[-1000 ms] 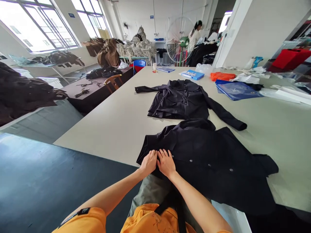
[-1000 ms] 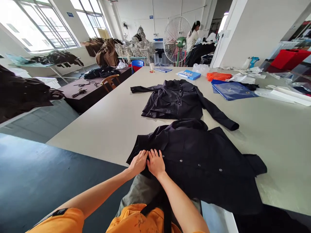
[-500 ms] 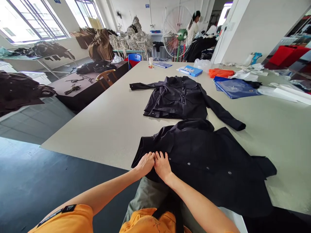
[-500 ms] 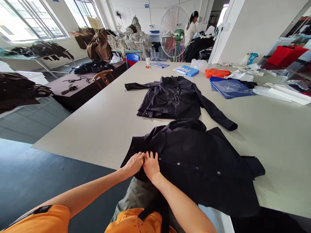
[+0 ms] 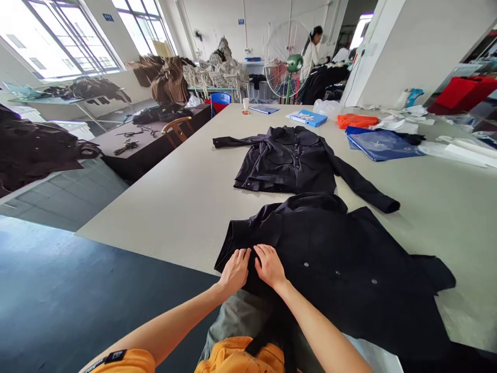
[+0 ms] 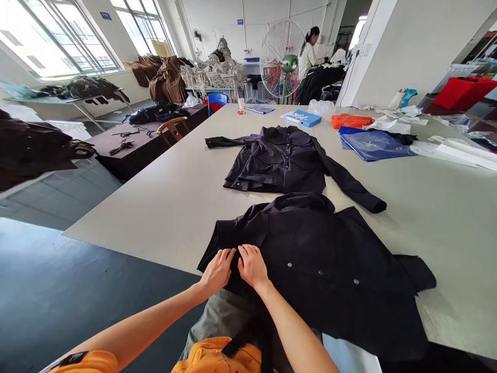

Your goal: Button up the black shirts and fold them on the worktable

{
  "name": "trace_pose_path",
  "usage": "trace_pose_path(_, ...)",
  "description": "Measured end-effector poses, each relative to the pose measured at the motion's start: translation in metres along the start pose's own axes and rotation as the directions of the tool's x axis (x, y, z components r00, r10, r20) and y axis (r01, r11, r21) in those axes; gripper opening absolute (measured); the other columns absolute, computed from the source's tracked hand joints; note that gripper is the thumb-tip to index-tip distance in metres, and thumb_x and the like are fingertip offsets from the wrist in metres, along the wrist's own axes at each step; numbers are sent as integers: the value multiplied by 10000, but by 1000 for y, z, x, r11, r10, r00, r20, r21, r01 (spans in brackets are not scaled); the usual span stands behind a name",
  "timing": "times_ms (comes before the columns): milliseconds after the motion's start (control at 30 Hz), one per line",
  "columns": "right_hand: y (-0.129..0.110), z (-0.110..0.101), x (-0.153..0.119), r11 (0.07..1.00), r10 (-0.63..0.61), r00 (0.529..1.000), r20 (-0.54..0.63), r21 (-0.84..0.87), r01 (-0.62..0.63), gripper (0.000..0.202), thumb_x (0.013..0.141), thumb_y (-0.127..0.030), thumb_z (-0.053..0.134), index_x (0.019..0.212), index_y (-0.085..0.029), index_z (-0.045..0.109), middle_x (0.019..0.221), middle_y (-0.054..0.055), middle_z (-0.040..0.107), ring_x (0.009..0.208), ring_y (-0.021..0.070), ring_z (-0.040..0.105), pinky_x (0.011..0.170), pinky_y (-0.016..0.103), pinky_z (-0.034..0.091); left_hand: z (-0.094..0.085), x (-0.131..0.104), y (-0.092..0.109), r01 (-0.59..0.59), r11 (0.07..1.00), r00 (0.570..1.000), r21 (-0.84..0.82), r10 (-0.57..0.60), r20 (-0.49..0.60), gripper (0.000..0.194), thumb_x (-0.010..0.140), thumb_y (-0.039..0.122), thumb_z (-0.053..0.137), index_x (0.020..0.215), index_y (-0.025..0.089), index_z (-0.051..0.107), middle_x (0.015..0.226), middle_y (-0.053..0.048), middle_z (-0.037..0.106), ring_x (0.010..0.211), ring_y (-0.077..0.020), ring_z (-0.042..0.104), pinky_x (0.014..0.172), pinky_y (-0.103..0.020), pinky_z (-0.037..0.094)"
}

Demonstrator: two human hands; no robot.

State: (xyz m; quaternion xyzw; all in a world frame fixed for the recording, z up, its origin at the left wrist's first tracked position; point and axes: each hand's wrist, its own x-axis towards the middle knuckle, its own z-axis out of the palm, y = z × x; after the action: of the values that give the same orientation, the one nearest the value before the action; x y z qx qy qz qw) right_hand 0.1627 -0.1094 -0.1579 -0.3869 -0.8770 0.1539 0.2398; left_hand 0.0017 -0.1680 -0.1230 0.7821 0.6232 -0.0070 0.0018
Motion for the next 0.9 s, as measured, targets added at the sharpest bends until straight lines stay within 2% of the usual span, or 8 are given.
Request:
trace_pose_path(167,0,2,-3,1000,-21,998,-60,-4,21,366,935,-147,495,1269,-159,644,1263,118,655,1201,248,576,1088,444,451,-10,7,-4,-26,999,998,27,24,62,523,843,77,503,1365,63,539,1176,-152,591,1047,-267,543,909,-380,470)
trace_pose_path(333,-1,5,-4,999,-40,995,-95,-27,37,380,917,-118,484,1255,-169,650,1239,119,666,1175,255,597,1073,462,469,-14,17,1,-141,978,982,156,118,148,353,893,95,500,1206,74,661,1119,-153,606,1016,-260,545,793,-366,463)
trace_pose_path(533,1,7,-6,998,-60,991,-121,-40,56,378,914,-102,476,1242,-168,651,1224,123,669,1161,262,609,1064,461,477,-3,18,14,-158,964,980,212,127,156,308,919,134,538,1170,99,712,1170,-153,615,1066,-265,531,835,-379,454)
trace_pose_path(733,3,11,-4,997,-78,988,-132,-14,77,388,899,-111,479,1242,-152,656,1205,134,678,1132,283,621,1030,488,500,-20,21,6,-141,979,976,148,112,188,342,899,173,550,1190,63,692,1202,-167,606,1086,-268,534,847,-373,472)
trace_pose_path(833,5,1,2,993,-75,984,-159,73,88,362,909,-106,453,1182,-165,683,1166,120,701,1093,255,648,993,456,530,-26,24,8,-136,979,969,149,101,224,353,870,191,586,1183,73,698,1209,-179,602,1079,-269,540,837,-363,482)
trace_pose_path(900,13,-19,3,989,-63,978,-200,119,88,341,924,-108,437,1134,-173,696,1146,108,711,1076,234,658,992,433,530,-26,25,13,-115,977,970,182,71,232,342,880,170,563,1181,88,703,1193,-184,607,1054,-260,548,802,-346,490)
